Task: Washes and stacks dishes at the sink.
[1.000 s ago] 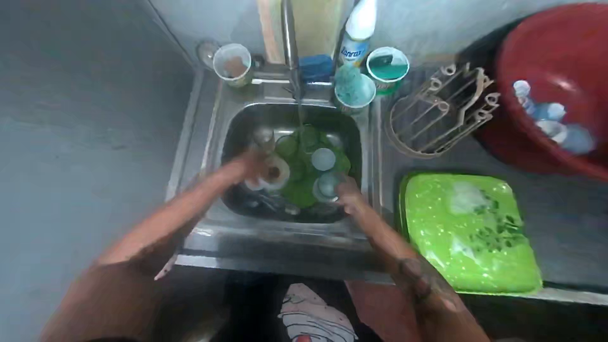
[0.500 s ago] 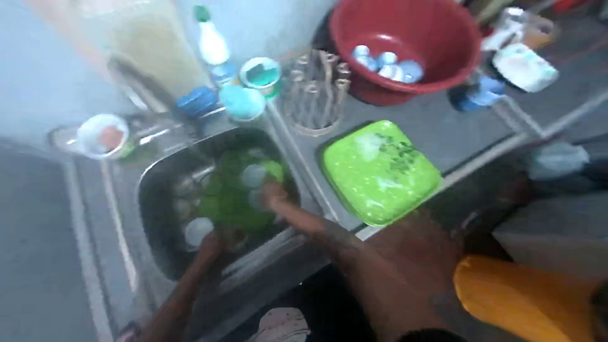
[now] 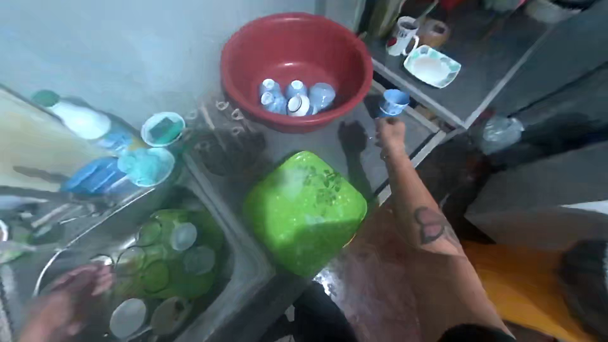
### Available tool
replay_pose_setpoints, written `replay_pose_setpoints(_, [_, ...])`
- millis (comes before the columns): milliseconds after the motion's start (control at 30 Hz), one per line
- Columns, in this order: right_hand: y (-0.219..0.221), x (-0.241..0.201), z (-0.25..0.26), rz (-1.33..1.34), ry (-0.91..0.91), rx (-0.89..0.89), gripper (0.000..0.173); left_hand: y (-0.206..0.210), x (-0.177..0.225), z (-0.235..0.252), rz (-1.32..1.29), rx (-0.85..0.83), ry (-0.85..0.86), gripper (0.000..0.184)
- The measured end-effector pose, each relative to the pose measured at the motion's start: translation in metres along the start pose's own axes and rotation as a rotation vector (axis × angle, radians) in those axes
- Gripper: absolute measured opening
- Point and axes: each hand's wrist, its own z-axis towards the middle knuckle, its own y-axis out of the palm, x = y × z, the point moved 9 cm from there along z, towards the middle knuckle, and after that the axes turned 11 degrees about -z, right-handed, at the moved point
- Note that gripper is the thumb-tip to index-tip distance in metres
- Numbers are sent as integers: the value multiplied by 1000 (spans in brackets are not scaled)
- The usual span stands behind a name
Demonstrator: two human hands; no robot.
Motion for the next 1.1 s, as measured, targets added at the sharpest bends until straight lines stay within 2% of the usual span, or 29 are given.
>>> replay_pose_setpoints(100, [-25, 34, 50, 161, 153, 95, 62, 33, 35, 33, -315, 2, 8, 23])
replay_pose_setpoints(200, [-16, 52, 73, 324, 395, 24, 75, 49, 49, 50, -372, 36, -2, 24])
replay_pose_setpoints(233, [-11, 55, 85, 347, 428, -1, 75, 56, 54, 51, -324, 21, 1, 30])
replay_pose_setpoints(300, [-4, 61, 112, 347, 429, 3, 68, 70, 56, 46, -119, 6, 22, 26])
replay_pose_setpoints(333, [-2, 60, 119, 350, 418, -7, 64, 80, 55, 34, 12, 23, 22, 23])
replay_pose_setpoints(400, [0, 60, 131, 325, 423, -11, 57, 123, 46, -5, 240, 14, -37, 30])
replay_pose_setpoints(500, [4, 58, 144, 279, 420, -20, 52, 198, 2, -62, 405, -230, -281, 40])
replay_pose_setpoints(567, [5, 54, 150, 235, 364, -3, 48, 240, -30, -95, 410, -425, -419, 46])
replay_pose_setpoints(600, [4, 47, 147, 231, 330, 4, 46, 256, -41, -109, 384, -482, -471, 51])
replay_pose_setpoints(667, [4, 40, 142, 200, 287, -1, 44, 273, -54, -125, 323, -478, -504, 61])
replay_pose_setpoints(767, [1, 43, 130, 331, 298, -81, 48, 282, -54, -131, 292, -472, -492, 61])
replay_pose_setpoints(833, [-2, 46, 117, 460, 309, -129, 45, 285, -51, -134, 288, -507, -466, 59])
replay_pose_setpoints(933, [-18, 40, 82, 379, 240, -281, 33, 292, -45, -139, 223, -538, -431, 60])
replay_pose_setpoints(1033, [-27, 37, 42, 267, 144, -445, 32, 297, -43, -139, 176, -563, -392, 61])
replay_pose_setpoints(1100, [-15, 14, 7, 247, 17, -582, 32, 304, -45, -136, 152, -606, -358, 62])
